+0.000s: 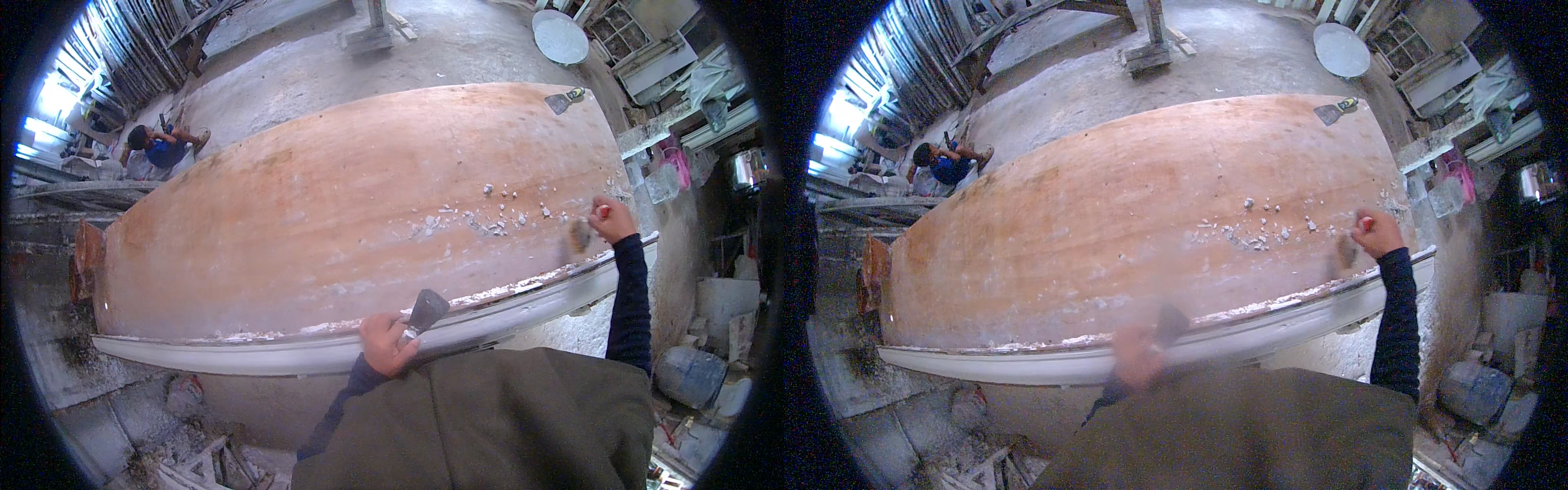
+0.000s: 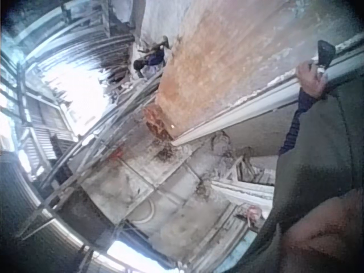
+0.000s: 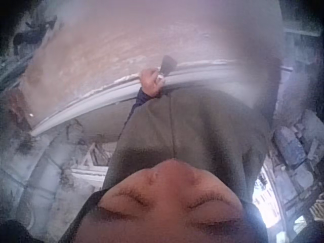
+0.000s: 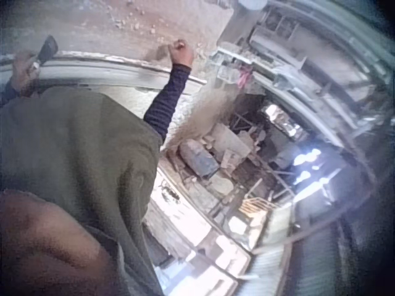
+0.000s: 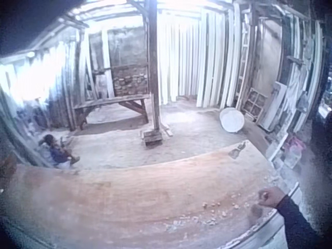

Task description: The person uses a brush and a scraper to clean a large flat surface in a workshop. They repeatedly brush away debris and scrape along the edges, moving along the surface as they work.

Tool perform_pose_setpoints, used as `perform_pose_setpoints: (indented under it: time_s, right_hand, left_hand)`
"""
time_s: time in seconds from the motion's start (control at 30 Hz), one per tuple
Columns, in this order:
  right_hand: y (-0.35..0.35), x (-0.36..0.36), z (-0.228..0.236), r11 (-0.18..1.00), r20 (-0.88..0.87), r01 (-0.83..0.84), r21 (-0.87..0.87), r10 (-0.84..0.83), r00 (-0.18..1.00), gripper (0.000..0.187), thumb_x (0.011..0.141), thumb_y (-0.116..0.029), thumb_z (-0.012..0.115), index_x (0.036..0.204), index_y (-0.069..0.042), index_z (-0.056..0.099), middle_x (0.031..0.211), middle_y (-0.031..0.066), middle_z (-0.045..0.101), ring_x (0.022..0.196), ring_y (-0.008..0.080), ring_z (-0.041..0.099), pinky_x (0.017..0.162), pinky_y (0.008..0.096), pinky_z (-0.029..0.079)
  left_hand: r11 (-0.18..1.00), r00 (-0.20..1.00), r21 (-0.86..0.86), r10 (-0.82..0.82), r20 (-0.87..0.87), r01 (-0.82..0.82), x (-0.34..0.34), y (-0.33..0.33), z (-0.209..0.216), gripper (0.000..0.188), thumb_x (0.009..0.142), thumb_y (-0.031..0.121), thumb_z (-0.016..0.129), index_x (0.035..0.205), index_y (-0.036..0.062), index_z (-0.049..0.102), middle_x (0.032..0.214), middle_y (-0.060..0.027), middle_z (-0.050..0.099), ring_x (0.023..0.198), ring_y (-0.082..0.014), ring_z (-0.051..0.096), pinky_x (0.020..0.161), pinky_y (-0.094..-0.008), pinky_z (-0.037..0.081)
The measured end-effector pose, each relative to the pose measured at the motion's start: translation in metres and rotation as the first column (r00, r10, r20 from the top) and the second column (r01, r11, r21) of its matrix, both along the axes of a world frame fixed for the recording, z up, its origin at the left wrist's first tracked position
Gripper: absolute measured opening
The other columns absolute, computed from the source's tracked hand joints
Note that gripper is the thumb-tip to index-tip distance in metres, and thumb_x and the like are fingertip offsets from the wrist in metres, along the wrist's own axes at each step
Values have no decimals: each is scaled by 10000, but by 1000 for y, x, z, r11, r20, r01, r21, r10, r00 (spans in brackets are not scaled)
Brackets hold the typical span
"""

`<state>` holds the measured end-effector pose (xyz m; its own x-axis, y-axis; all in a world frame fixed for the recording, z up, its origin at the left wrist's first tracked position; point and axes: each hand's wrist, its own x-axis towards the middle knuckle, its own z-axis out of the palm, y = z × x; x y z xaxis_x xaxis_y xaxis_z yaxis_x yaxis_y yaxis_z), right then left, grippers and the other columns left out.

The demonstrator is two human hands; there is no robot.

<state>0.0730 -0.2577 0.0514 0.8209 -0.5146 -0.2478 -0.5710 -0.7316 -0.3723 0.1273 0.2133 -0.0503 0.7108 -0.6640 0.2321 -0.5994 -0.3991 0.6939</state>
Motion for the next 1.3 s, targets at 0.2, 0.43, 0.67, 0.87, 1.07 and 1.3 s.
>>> perform_pose_setpoints:
  time_s: [0.2,0.43,0.67,0.87,1.07,1.3]
  right_hand:
    - [172,108,-67,537,369,-371,758,117,922,143,737,-105,613,845,-18,577,733,28,589,671,100,563,594,243,486]
    - [231,143,-121,549,482,-484,681,161,861,184,745,-159,628,853,-17,586,764,48,605,690,110,574,610,251,481]
    - [45,17,-79,775,267,65,629,-294,918,87,728,-122,619,734,-61,557,603,2,541,546,85,529,487,230,474]
    - [48,21,-78,1000,536,-2,-22,14,844,78,745,-126,606,753,-61,564,614,-4,542,527,74,521,444,203,454]
    - [228,150,-136,697,511,-334,634,-54,858,169,756,-165,611,875,-44,604,725,20,597,639,91,559,572,237,482]
    - [291,199,-133,638,500,-391,663,10,866,187,766,-213,602,853,-48,612,716,11,600,628,82,554,559,230,462]
  left_hand:
    - [999,999,6,-42,-28,42,7,-3,0,364,670,344,568,863,35,576,915,-114,518,856,-279,456,770,-393,291]
    - [999,998,-33,39,-46,-41,9,-3,1,355,692,328,562,879,27,576,905,-132,536,854,-303,475,753,-400,316]
    - [970,998,236,61,-18,-55,21,-13,-38,333,717,339,553,829,27,577,838,-141,548,800,-307,495,694,-397,344]
    - [990,988,140,35,-153,-14,35,-19,-24,333,737,332,539,837,17,577,837,-158,558,801,-326,506,686,-405,365]
    - [961,981,267,113,-159,-68,65,25,-31,312,753,312,528,853,26,600,808,-192,578,782,-354,538,702,-429,401]
    - [864,987,493,-31,-156,106,101,109,-46,342,760,356,517,881,49,605,826,-201,578,783,-350,546,689,-431,415]
